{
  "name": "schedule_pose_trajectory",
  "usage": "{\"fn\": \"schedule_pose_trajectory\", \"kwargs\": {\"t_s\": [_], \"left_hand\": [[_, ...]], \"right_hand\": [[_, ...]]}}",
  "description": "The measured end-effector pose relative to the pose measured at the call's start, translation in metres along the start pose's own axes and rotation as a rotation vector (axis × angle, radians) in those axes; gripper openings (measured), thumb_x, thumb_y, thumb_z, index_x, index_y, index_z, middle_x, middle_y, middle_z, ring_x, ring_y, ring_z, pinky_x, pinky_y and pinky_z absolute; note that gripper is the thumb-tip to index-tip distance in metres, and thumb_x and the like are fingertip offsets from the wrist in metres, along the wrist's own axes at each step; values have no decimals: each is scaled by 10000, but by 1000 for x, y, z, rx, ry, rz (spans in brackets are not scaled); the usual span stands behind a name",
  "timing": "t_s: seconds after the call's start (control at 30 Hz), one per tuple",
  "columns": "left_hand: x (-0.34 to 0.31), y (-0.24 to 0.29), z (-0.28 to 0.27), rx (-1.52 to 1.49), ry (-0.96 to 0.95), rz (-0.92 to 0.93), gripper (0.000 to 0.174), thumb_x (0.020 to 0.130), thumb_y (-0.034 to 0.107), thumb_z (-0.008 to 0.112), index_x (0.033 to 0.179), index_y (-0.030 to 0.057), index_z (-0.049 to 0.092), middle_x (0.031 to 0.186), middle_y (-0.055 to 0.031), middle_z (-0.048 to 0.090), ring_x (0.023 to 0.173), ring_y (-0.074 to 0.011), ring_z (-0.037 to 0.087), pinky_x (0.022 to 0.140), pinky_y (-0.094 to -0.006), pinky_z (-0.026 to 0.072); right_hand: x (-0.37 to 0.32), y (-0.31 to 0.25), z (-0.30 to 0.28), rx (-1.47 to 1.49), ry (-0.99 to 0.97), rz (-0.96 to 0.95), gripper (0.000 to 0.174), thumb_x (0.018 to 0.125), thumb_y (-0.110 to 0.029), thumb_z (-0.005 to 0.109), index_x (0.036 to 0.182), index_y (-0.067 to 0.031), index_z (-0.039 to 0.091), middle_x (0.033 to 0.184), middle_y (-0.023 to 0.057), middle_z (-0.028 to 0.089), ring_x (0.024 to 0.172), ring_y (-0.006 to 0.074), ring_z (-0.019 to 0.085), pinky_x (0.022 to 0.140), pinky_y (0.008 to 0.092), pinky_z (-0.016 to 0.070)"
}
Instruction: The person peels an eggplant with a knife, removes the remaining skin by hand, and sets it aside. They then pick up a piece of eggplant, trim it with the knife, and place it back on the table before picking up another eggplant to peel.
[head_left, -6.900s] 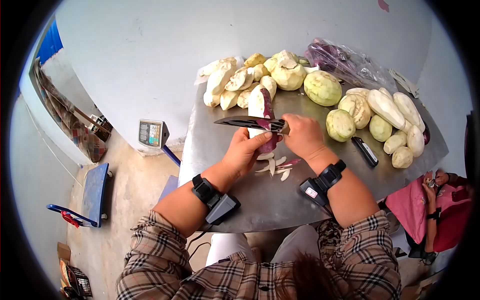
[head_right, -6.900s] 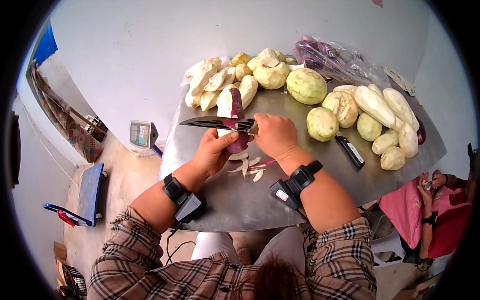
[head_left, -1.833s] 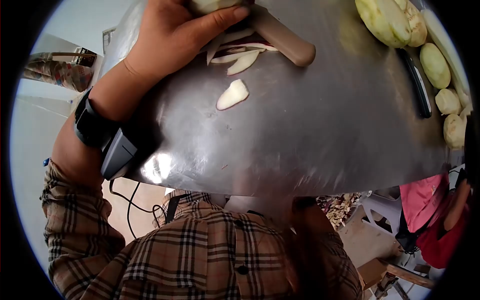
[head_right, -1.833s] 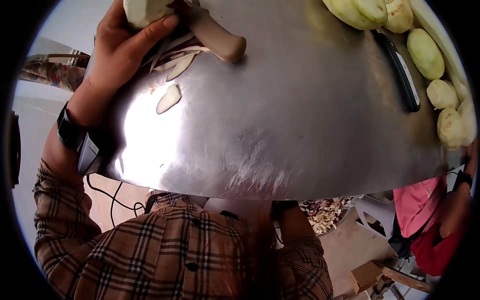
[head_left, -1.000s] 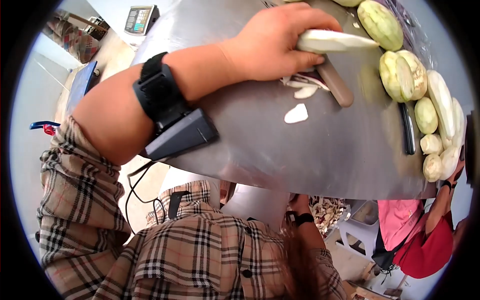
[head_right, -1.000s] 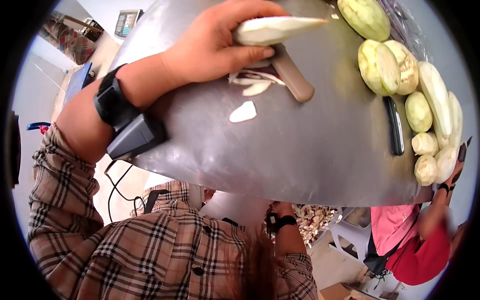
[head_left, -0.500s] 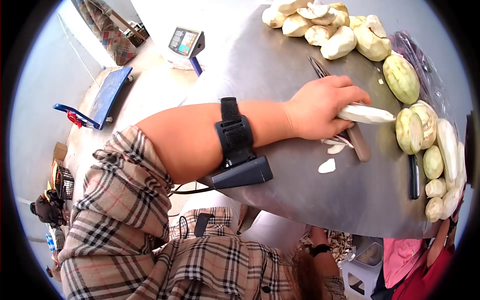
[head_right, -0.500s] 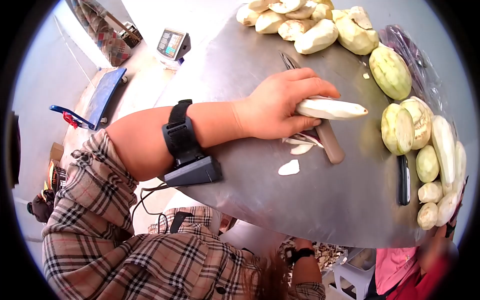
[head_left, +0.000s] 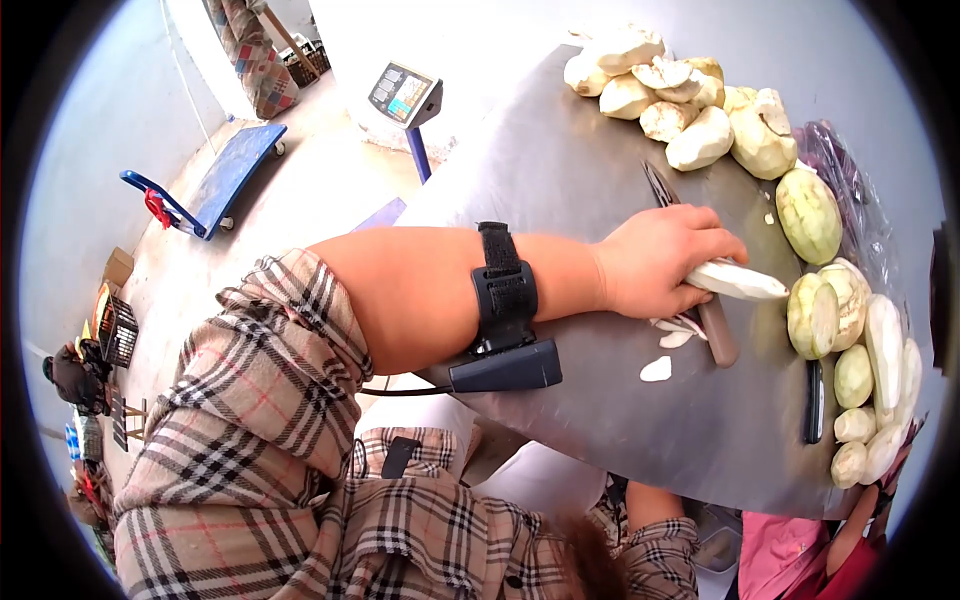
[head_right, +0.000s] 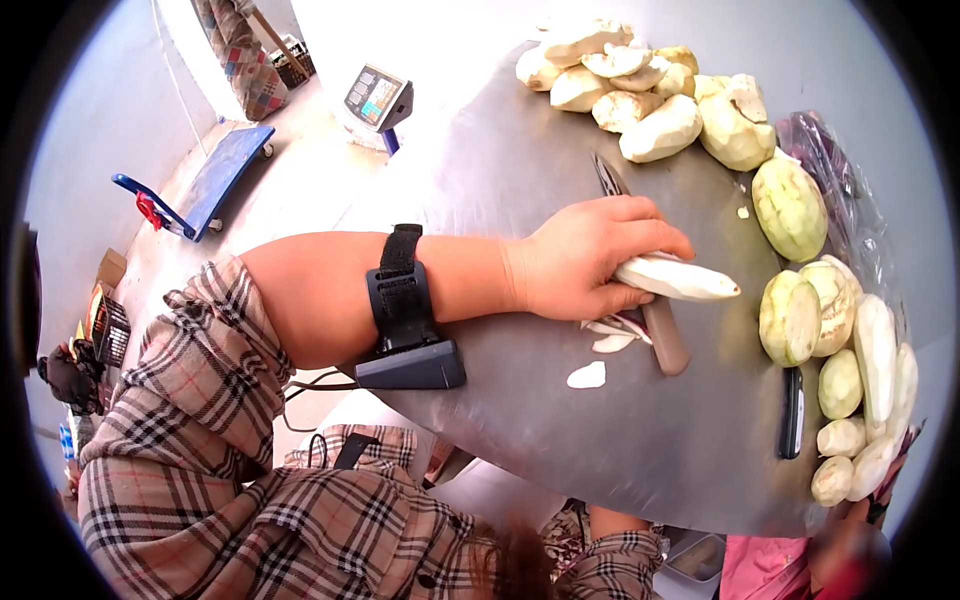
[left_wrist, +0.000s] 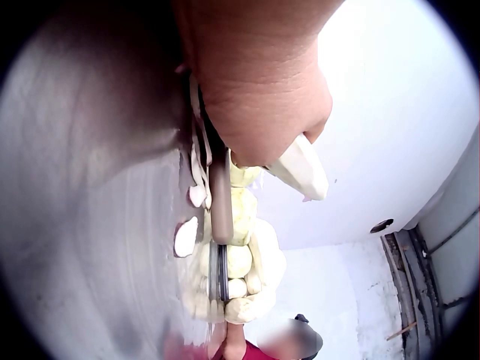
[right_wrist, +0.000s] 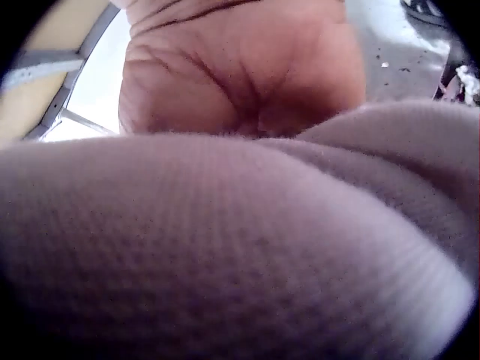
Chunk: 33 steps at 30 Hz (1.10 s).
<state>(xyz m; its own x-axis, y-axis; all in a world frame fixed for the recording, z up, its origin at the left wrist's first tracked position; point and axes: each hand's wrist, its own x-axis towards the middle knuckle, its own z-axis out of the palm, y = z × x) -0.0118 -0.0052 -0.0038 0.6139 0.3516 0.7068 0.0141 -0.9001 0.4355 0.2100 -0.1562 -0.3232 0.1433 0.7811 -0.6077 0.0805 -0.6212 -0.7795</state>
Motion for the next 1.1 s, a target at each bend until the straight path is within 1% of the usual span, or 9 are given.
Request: {"fn": "schedule_pose_trajectory", "kwargs": {"t_s": [0.27,0.47,0.53,0.6,0.67,0.73,0.8,0.93,1.1], "left_hand": [[0,2,0,9,-28,-15,458,675,108,703,1110,125,563,968,-84,565,904,-293,555,764,-385,479],[0,0,-1,20,-14,-6,448,673,95,700,1102,124,570,965,-80,565,905,-287,556,760,-378,482],[1,0,-2,29,-8,1,444,673,97,699,1097,122,572,961,-79,565,901,-288,556,756,-381,482],[-2,1,0,33,-3,-5,439,672,99,699,1093,122,574,956,-78,564,899,-289,556,754,-384,482],[-2,0,1,38,-8,5,436,671,101,698,1089,123,576,950,-79,564,897,-289,556,753,-385,482],[-3,1,2,19,-21,-20,433,675,102,698,1089,127,575,946,-83,563,901,-291,555,759,-385,479],[-3,-2,2,16,-14,-19,433,677,103,698,1091,130,574,944,-82,563,904,-292,555,764,-386,477],[-4,-1,-1,0,-41,-48,438,703,110,695,1118,138,559,965,-79,558,923,-291,551,774,-390,473],[-4,-2,0,-2,-47,-35,438,711,116,688,1128,135,556,974,-84,557,940,-293,551,790,-392,472]], "right_hand": [[-34,45,-20,-8,-44,84,369,873,-260,536,1179,-54,544,1056,71,607,1011,220,571,776,385,502],[-116,127,-8,295,-84,284,358,868,-238,542,1174,-51,548,1046,69,611,1011,219,572,768,386,504],[-140,155,10,412,-32,339,355,867,-231,544,1173,-51,549,1043,68,612,1011,218,572,765,386,505],[-150,169,22,493,18,331,352,865,-224,546,1171,-50,551,1040,68,613,1010,218,572,762,387,505],[-145,142,14,548,49,195,348,864,-216,548,1169,-49,552,1036,67,614,1010,217,573,760,387,506],[-138,58,22,631,86,1,325,885,-216,521,1143,-30,588,1021,94,646,938,219,604,761,361,505],[-117,17,16,591,78,-91,322,884,-215,524,1139,-31,591,1022,98,647,935,221,607,764,358,503],[-77,-33,10,313,53,-186,316,881,-215,531,1132,-34,597,1023,106,649,930,223,612,769,352,501],[-32,-57,19,-117,39,-223,309,878,-215,539,1122,-38,605,1024,115,651,924,226,619,776,345,498]]}}
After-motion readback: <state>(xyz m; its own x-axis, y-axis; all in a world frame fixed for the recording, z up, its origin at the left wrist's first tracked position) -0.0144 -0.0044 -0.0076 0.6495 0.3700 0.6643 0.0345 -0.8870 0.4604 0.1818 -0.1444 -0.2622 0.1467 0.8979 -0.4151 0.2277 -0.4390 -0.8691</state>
